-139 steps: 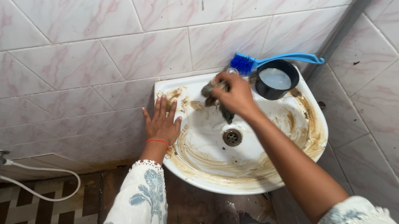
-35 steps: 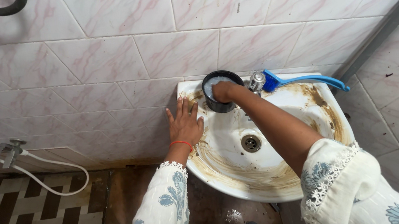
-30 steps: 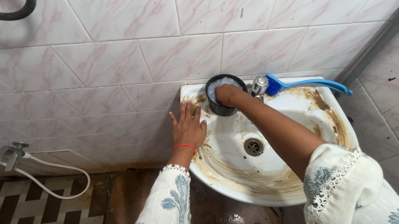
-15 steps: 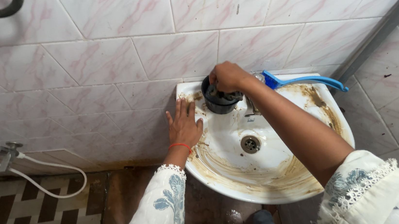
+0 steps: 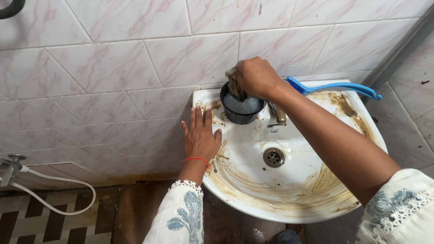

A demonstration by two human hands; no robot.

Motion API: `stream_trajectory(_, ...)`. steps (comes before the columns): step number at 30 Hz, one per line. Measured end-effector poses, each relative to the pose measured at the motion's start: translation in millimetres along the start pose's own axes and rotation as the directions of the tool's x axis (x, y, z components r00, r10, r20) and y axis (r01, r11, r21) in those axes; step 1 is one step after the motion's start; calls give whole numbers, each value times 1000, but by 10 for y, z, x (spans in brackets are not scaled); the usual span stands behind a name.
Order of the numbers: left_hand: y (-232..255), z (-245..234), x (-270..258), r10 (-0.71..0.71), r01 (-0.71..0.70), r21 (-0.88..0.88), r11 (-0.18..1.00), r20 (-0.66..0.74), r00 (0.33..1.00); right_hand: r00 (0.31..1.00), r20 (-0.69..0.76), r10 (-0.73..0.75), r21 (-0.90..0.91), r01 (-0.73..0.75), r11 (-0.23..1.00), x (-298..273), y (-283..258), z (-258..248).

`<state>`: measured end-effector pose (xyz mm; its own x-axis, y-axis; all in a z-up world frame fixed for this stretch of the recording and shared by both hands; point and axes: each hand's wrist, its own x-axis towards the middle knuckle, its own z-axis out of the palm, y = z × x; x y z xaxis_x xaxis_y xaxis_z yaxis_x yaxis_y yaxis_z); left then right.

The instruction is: The person scrubs a dirty white bathroom sink using a cloth and a small pot of water. They repeatedly dip the cloth into the water and wipe the sink basin and rim, gradually removing brown stains.

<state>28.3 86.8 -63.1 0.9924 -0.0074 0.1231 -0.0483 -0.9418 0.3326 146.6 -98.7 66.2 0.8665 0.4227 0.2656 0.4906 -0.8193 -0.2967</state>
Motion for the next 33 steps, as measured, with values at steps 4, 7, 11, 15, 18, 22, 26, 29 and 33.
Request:
stream_trajectory(4, 4, -12, -1, -7, 7, -8, 1000, -6, 1000, 993, -29, 117, -41, -118, 992, -74, -163, -90)
stream_trajectory(7, 12, -33, -7, -22, 22, -12, 1000, 4, 1000, 985, -37, 167, -8, -168, 986, -133, -294, -165)
stream_trajectory(11, -3, -23, 2, -25, 20, -73, 997, -64, 998, 985, -136, 104, 89, -93, 992, -303, -471, -113)
stream_trajectory(15, -111, 43, -76, -59, -20, -235, 972, -326, 944, 977, -214, -15, 80, 33, 996, -526, -684, 325)
stream_trajectory(18, -152, 108, -94, 28, -118, -212, 970, -385, 923, 953, -242, -183, 79, 207, 975, -649, -765, 710)
stream_trajectory(22, -214, 149, -88, -42, -105, -344, 933, -395, 918, 958, -141, -251, 115, 267, 957, -704, -744, 1058)
stream_trajectory(26, -224, 170, -78, -25, -96, -297, 950, -379, 925, 942, -110, -316, 124, 328, 936, -696, -576, 1451)
stream_trajectory(29, -207, 165, -33, 1, -110, -279, 954, -364, 931, 947, -122, -297, 177, 315, 932, -561, -413, 1710)
stream_trajectory(33, -211, 135, -81, 17, -140, -304, 942, -374, 927, 970, -152, -188, 255, 223, 941, -500, -497, 1812)
